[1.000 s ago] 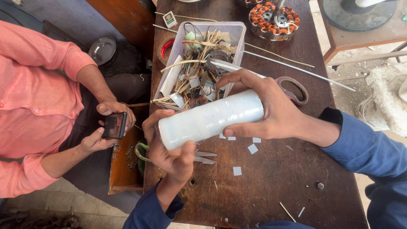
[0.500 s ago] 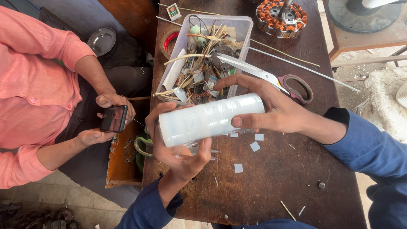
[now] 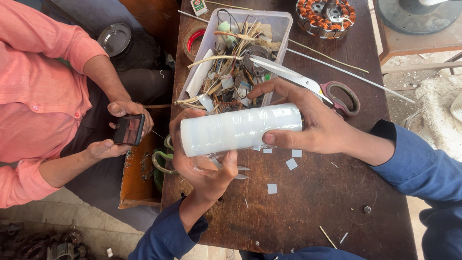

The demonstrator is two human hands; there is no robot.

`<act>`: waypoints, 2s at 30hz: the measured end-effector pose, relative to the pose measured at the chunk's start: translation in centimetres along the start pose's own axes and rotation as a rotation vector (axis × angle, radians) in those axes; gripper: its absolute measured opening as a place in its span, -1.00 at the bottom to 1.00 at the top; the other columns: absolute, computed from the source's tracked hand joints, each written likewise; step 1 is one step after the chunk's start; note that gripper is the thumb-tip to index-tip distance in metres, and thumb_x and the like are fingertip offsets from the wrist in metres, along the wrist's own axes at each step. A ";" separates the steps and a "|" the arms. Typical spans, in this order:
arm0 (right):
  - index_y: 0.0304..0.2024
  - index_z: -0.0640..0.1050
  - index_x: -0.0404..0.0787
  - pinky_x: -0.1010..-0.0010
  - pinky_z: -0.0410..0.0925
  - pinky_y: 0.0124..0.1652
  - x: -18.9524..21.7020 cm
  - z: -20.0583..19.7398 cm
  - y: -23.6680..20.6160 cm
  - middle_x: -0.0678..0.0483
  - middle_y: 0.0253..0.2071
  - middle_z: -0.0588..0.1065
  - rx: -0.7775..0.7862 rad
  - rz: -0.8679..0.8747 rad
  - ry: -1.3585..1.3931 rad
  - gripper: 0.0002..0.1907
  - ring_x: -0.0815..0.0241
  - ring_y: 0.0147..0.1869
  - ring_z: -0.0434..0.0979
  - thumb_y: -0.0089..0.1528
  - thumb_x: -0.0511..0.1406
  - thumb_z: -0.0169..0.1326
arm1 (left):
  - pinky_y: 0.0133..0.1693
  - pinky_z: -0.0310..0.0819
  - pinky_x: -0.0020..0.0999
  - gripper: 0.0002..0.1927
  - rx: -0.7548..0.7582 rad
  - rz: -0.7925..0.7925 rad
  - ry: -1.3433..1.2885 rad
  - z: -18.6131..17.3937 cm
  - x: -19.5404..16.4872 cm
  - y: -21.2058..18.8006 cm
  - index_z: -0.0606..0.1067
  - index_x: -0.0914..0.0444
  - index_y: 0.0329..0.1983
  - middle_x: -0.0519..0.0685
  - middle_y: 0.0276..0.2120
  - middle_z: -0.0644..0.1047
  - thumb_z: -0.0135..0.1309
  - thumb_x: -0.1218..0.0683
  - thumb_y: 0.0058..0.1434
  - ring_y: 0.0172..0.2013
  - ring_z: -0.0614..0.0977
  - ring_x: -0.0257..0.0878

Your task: The person handles small white insulating tubes and copper wire coils at a workbench. They use scissors to cut a copper wire coil and then handle a roll of white tape. Another person sits nearby using a smartphone.

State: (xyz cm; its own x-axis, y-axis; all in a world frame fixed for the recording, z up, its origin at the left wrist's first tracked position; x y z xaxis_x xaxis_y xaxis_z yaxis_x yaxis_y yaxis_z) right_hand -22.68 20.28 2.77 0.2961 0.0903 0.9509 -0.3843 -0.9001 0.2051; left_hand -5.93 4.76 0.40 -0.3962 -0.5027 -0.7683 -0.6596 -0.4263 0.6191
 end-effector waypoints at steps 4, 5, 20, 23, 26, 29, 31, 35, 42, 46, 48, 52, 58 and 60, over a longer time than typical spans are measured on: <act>0.24 0.37 -0.31 0.48 0.47 -0.40 -0.1 0.1 -0.1 -0.05 -0.41 0.63 0.001 -0.001 -0.010 -0.25 0.24 -0.44 0.68 0.04 -0.15 0.18 | 0.12 0.54 -0.40 -0.34 0.007 -0.023 0.004 -0.1 -0.1 -0.1 0.28 0.39 0.27 -0.01 0.15 0.28 0.26 0.05 0.19 0.11 0.47 -0.29; 0.25 0.37 -0.32 0.48 0.46 -0.40 -0.2 0.1 -0.1 -0.05 -0.41 0.63 0.003 -0.006 -0.008 -0.25 0.24 -0.44 0.67 0.04 -0.15 0.18 | 0.11 0.54 -0.41 -0.32 0.011 -0.038 -0.001 -0.1 -0.1 -0.1 0.27 0.39 0.29 -0.01 0.15 0.28 0.25 0.06 0.18 0.12 0.47 -0.28; 0.25 0.39 -0.36 0.46 0.51 -0.33 -0.7 0.1 -0.1 -0.06 -0.38 0.62 -0.037 -0.071 -0.054 -0.20 0.18 -0.36 0.70 0.04 -0.08 0.16 | 0.15 0.65 -0.35 -0.23 0.030 -0.073 -0.044 0.0 -0.1 -0.2 0.21 0.37 0.32 -0.01 0.16 0.24 0.32 0.07 0.14 0.19 0.48 -0.25; 0.26 0.38 -0.38 0.44 0.51 -0.29 -0.6 0.1 -0.2 -0.09 -0.29 0.61 -0.054 -0.123 -0.081 -0.20 0.16 -0.29 0.70 0.06 -0.08 0.17 | 0.17 0.65 -0.32 -0.21 0.018 -0.067 -0.045 0.1 0.0 -0.2 0.20 0.35 0.35 -0.01 0.18 0.23 0.31 0.07 0.13 0.21 0.46 -0.23; 0.24 0.38 -0.37 0.45 0.50 -0.34 -0.6 0.0 -0.2 -0.09 -0.34 0.62 -0.060 -0.080 -0.132 -0.18 0.17 -0.37 0.71 0.01 -0.07 0.18 | 0.20 0.64 -0.29 -0.19 0.020 -0.114 -0.071 0.3 0.1 -0.2 0.19 0.34 0.34 0.00 0.17 0.22 0.33 0.07 0.12 0.20 0.46 -0.22; 0.24 0.39 -0.36 0.46 0.50 -0.38 -0.4 0.1 -0.2 -0.10 -0.37 0.63 -0.061 -0.050 -0.159 -0.17 0.18 -0.39 0.72 -0.01 -0.07 0.19 | 0.23 0.62 -0.29 -0.23 0.018 -0.085 -0.056 0.4 0.1 -0.2 0.19 0.33 0.30 -0.01 0.18 0.21 0.35 0.09 0.13 0.20 0.42 -0.24; 0.24 0.38 -0.36 0.46 0.51 -0.35 -0.2 0.1 -0.2 -0.11 -0.32 0.63 -0.063 -0.087 -0.169 -0.19 0.17 -0.35 0.73 0.02 -0.07 0.18 | 0.24 0.62 -0.28 -0.24 0.012 -0.084 -0.053 0.5 0.2 -0.2 0.19 0.33 0.28 -0.02 0.18 0.21 0.35 0.09 0.12 0.23 0.40 -0.24; 0.24 0.37 -0.37 0.46 0.51 -0.34 0.1 0.0 -0.3 -0.09 -0.31 0.62 -0.068 -0.119 -0.180 -0.20 0.17 -0.34 0.73 0.05 -0.07 0.19 | 0.22 0.63 -0.28 -0.20 0.008 -0.098 -0.056 0.7 0.4 0.0 0.20 0.31 0.34 -0.02 0.16 0.22 0.34 0.11 0.10 0.23 0.42 -0.23; 0.22 0.41 -0.39 0.45 0.48 -0.41 -0.6 0.0 -0.7 -0.06 -0.46 0.61 -0.098 -0.127 -0.262 -0.20 0.16 -0.41 0.73 0.05 -0.04 0.21 | 0.23 0.62 -0.23 -0.23 0.009 -0.128 -0.141 0.4 0.9 0.8 0.21 0.31 0.33 -0.01 0.20 0.22 0.33 0.15 0.11 0.23 0.47 -0.19; 0.18 0.47 -0.38 0.46 0.50 -0.30 -1.5 -0.7 0.0 -0.07 -0.26 0.64 -0.147 -0.256 -0.300 -0.27 0.17 -0.30 0.74 0.13 0.00 0.20 | 0.25 0.54 -0.20 -0.29 0.038 -0.041 -0.082 -0.4 1.0 1.4 0.27 0.32 0.31 0.01 0.28 0.21 0.33 0.08 0.16 0.29 0.42 -0.17; 0.16 0.48 -0.39 0.41 0.50 -0.13 -1.6 -1.1 -0.2 -0.10 -0.12 0.63 -0.228 -0.333 -0.358 -0.32 0.15 -0.14 0.71 0.22 0.00 0.20 | 0.27 0.54 -0.19 -0.33 0.036 -0.017 -0.071 -1.0 1.0 1.7 0.29 0.30 0.31 0.02 0.33 0.19 0.27 0.02 0.21 0.34 0.39 -0.15; 0.19 0.45 -0.41 0.30 0.48 0.08 -1.2 -0.9 -0.5 -0.13 0.03 0.59 -0.410 -0.295 -0.416 -0.39 0.10 0.10 0.62 0.33 -0.05 0.20 | 0.30 0.49 -0.17 -0.44 -0.097 0.012 -0.115 -2.6 1.0 2.1 0.28 0.26 0.32 0.02 0.40 0.17 0.13 -0.03 0.35 0.36 0.39 -0.12; 0.28 0.33 -0.35 0.17 0.42 0.11 0.0 1.5 0.5 -0.18 0.14 0.49 -0.492 -0.342 -0.662 -0.39 -0.04 0.20 0.55 0.34 -0.18 0.27 | -0.01 0.39 -0.26 -0.87 -0.178 0.397 0.312 -4.7 -0.4 1.5 0.40 0.20 -0.20 -0.01 -0.26 0.43 0.06 0.09 0.46 -0.10 0.49 -0.19; 0.31 0.31 -0.33 0.14 0.39 0.11 0.1 2.4 0.1 -0.21 0.18 0.45 -0.481 -0.356 -0.762 -0.38 -0.11 0.21 0.52 0.33 -0.22 0.27 | -0.15 0.37 -0.23 -0.81 -0.126 0.457 0.375 -4.9 -0.8 1.1 0.40 0.20 -0.32 -0.01 -0.45 0.42 0.06 0.12 0.45 -0.30 0.50 -0.15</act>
State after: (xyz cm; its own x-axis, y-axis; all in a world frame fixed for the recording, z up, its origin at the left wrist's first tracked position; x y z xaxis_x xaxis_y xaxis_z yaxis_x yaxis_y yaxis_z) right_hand -20.64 19.17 2.38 0.8868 -0.1292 0.4437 -0.4289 -0.5874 0.6863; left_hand -3.18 1.00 2.48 -0.3546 -0.8771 -0.3240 -0.3854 -0.1786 0.9053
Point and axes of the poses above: each hand's wrist, its own y-axis towards the middle knuckle, its own z-axis out of the palm, x = y × z, the point moved 2 cm from there along y, towards the middle knuckle
